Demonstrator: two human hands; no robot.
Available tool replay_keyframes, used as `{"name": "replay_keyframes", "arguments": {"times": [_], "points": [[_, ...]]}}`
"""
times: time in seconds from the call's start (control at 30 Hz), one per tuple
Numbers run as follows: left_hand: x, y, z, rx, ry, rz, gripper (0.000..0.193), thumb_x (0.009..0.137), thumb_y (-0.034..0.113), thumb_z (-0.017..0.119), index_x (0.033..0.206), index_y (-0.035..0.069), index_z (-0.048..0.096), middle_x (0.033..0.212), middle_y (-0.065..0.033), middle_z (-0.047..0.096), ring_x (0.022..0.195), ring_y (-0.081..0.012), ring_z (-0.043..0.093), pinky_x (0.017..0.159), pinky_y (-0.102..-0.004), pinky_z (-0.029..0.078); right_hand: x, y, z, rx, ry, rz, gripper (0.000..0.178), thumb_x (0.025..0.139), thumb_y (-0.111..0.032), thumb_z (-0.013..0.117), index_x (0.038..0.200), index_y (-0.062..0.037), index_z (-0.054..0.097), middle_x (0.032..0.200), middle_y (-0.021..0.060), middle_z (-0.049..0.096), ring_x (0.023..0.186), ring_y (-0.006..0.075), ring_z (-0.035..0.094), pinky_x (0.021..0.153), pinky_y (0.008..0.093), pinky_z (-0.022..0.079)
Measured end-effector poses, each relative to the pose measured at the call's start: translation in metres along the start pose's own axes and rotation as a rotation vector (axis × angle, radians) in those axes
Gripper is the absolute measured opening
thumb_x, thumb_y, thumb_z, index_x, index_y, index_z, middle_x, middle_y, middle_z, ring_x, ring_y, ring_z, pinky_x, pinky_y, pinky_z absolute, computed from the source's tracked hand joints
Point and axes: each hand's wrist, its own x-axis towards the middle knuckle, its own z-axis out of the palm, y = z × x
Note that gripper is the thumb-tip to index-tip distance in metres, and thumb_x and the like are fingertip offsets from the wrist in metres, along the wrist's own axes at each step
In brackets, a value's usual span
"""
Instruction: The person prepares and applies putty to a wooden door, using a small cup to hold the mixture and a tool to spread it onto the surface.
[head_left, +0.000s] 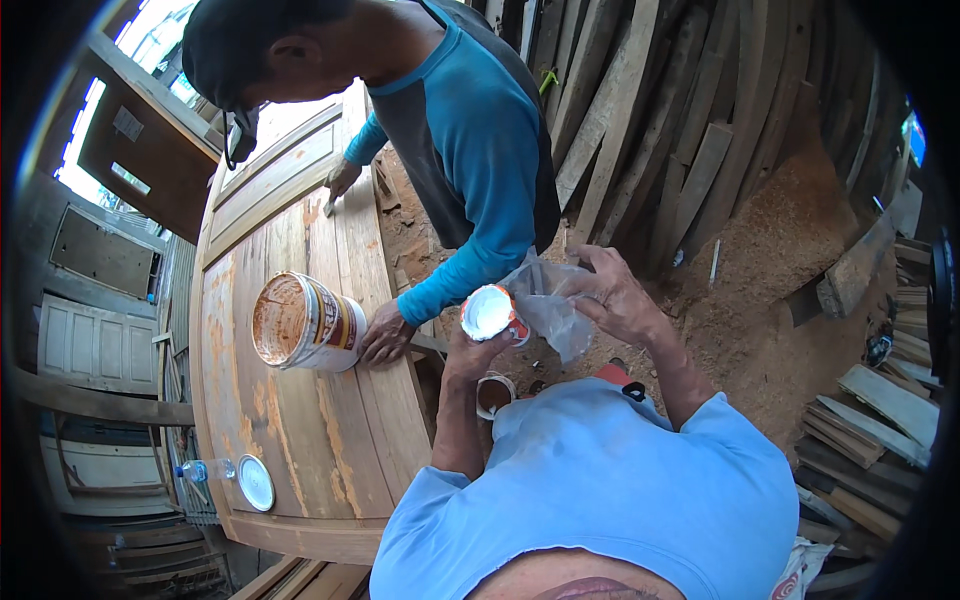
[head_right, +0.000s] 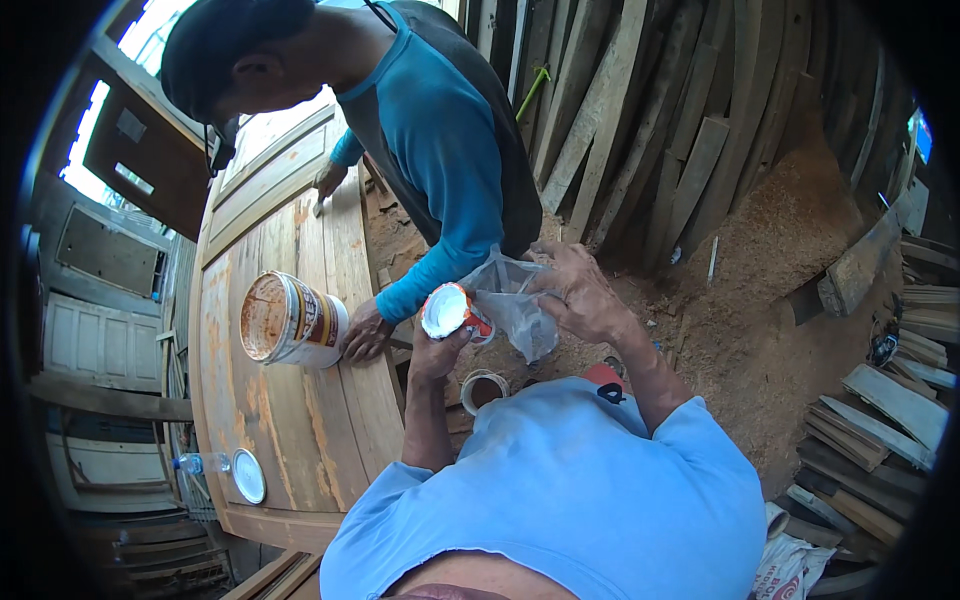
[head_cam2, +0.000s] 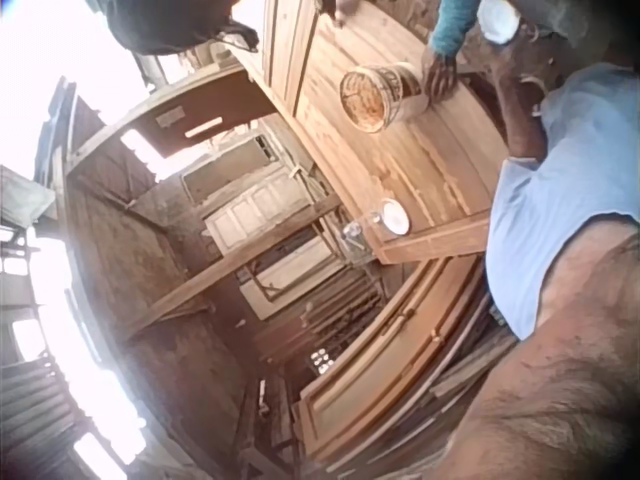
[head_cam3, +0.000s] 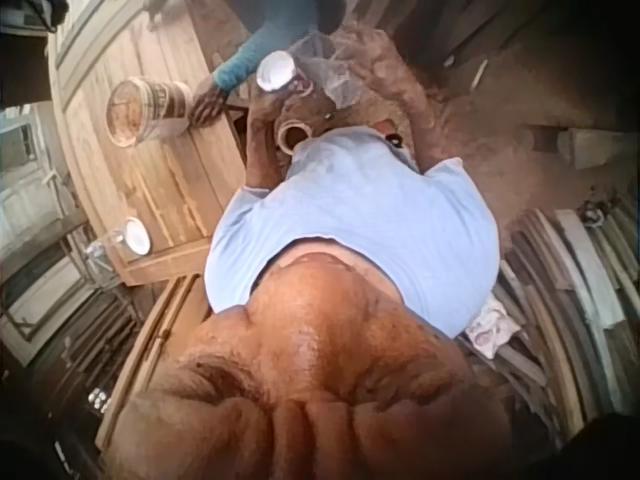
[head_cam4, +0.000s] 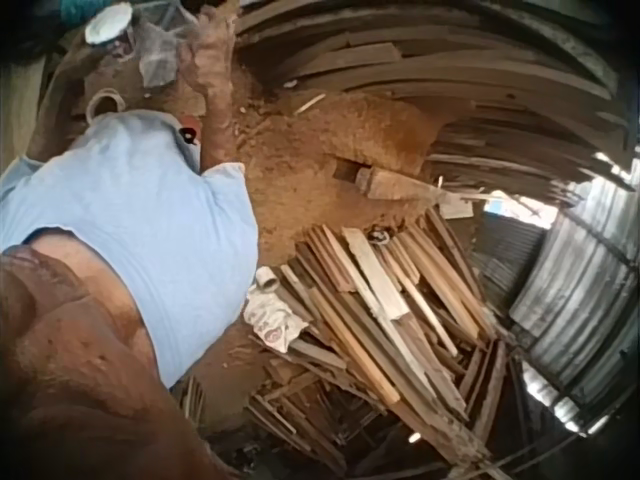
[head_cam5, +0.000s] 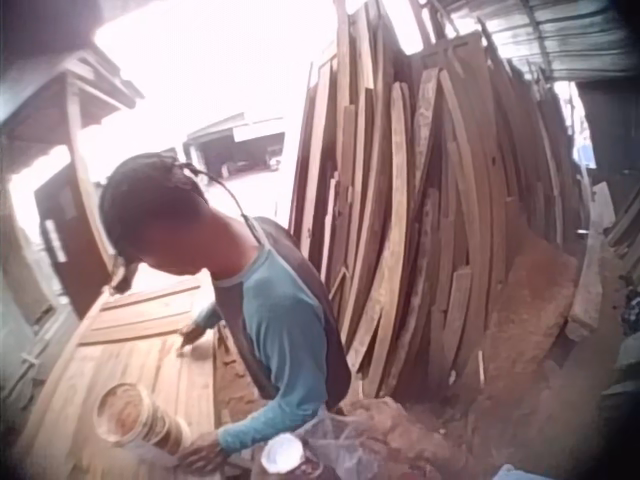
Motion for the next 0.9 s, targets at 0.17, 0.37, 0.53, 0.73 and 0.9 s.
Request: {"name": "replay_keyframes", "arguments": {"times": [0.17,0.37,0.53,0.73,0.9], "points": [[-0.004,-0.010,-0.010,0.050,0.023,-0.056,0.075,0.075,-0.002,0.085,0.142,0.003,0.051,0.129,-0.0065,0.064,0.120,-0.0190,0.062,0.105,-0.0387,0.051,0.007,0.001,-0.004,0.150,0.074,-0.001,0.018,0.084,-0.011,0.074,0.101,-0.0082,0.078,0.135,0.0198,0.058,0.127,0.0382,0.052,0.109,0.0475,0.040],[0.000,0.007,-0.003,0.168,-0.041,0.027,0.104,0.070,0.000,0.088,0.157,0.002,0.033,0.163,-0.0114,0.034,0.144,-0.0224,0.041,0.119,-0.0401,0.036,0.009,-0.001,-0.007,-0.017,0.159,-0.017,0.020,0.085,-0.011,0.072,0.104,-0.0083,0.078,0.133,0.0193,0.059,0.124,0.0364,0.054,0.108,0.0470,0.041],[-0.003,0.013,-0.026,0.277,-0.093,-0.010,0.107,0.067,0.002,0.089,0.157,0.002,0.033,0.165,-0.0145,0.031,0.147,-0.0242,0.038,0.120,-0.0407,0.033,0.008,0.004,-0.007,-0.142,0.179,0.036,0.024,0.085,-0.012,0.071,0.108,-0.0093,0.077,0.131,0.0187,0.059,0.122,0.0376,0.053,0.107,0.0475,0.041],[-0.004,0.029,-0.010,0.328,-0.267,0.068,0.110,0.067,0.011,0.094,0.157,0.000,0.032,0.160,-0.0153,0.037,0.145,-0.0246,0.040,0.120,-0.0426,0.033,0.012,0.000,0.001,-0.071,0.041,-0.078,0.018,0.082,-0.012,0.076,0.099,-0.0072,0.075,0.135,0.0187,0.055,0.124,0.0388,0.053,0.107,0.0476,0.041],[0.013,0.029,0.005,0.734,-0.493,0.088,0.103,0.071,0.030,0.089,0.157,0.008,0.036,0.160,-0.0159,0.039,0.146,-0.0341,0.039,0.121,-0.0446,0.032,0.013,-0.007,0.010,0.137,-0.038,-0.093,0.017,0.083,-0.009,0.075,0.100,-0.0060,0.074,0.136,0.0192,0.055,0.125,0.0391,0.054,0.107,0.0468,0.043]]}}
